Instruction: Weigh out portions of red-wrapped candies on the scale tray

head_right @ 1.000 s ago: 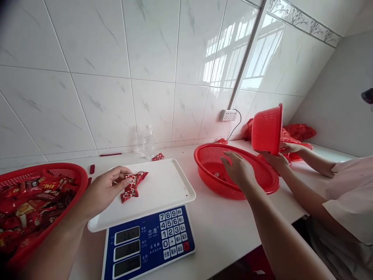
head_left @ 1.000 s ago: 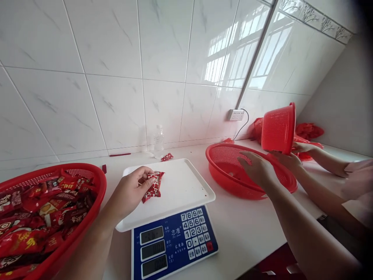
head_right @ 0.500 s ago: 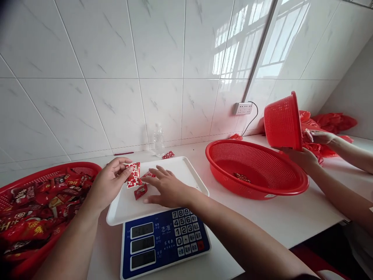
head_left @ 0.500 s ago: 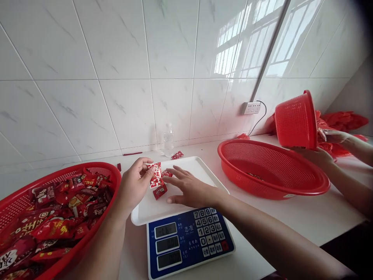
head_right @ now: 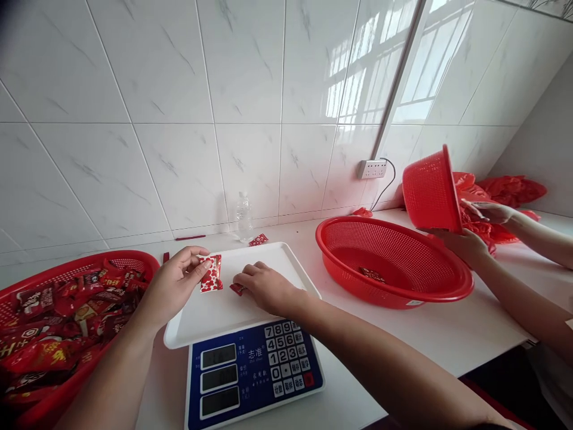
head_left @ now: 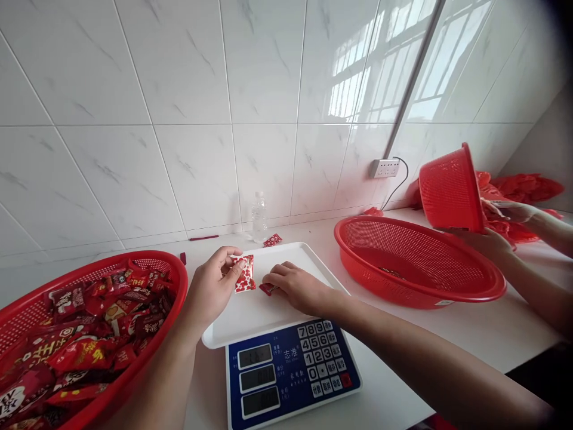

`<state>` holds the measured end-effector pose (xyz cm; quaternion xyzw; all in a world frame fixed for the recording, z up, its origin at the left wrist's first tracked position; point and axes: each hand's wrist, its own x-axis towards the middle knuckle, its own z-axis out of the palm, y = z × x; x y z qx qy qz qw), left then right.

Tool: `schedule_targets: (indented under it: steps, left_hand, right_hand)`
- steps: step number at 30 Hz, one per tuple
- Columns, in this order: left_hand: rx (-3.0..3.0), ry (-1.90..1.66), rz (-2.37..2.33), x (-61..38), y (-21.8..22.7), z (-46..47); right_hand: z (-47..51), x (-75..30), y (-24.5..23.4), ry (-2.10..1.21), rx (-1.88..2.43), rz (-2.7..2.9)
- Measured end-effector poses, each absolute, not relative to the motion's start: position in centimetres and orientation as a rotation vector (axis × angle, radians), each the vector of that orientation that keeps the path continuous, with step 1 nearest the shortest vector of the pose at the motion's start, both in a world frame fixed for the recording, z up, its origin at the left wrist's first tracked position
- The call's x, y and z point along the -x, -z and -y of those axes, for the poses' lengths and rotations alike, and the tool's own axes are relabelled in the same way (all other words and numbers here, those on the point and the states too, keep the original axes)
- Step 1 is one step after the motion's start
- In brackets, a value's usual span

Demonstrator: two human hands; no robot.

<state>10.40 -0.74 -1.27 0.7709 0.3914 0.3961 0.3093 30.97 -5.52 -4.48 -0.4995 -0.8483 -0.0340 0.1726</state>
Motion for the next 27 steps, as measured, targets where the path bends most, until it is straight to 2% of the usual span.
schedule_targets:
  steps: [9, 15, 19, 21, 23, 27]
  left_hand:
    - [-2.105, -0.975, -0.978, -11.0, 1.7, 0.9]
    - [-2.073, -0.934, -0.923, -11.6, 2.0, 1.0]
    - [-1.826, -0.937, -0.74, -12.0, 1.9, 1.3]
    - [-1.717, -0.963, -0.686, -12.2, 1.6, 1.6]
    - [-1.659, -1.018, -0.651, -12.3, 1.3, 2.0]
    - [-1.596, -1.098, -0.574, -12.1, 0.5, 2.9]
  right_hand:
    - [10.3, -43.7, 1.6, 0.481, 1.786, 1.702]
    - [12.1, -46.2, 2.5, 0.422, 1.974, 1.565]
    - [11.9, -40.3, 2.6, 0.165, 1.841, 1.73]
    - [11.6, -36.6, 2.2, -0.222, 1.696, 1.722]
    - [11.0, -33.5, 1.6, -0.458, 1.535, 1.734]
    - [9.4, -29.8, 0.7, -0.652, 1.282, 1.762]
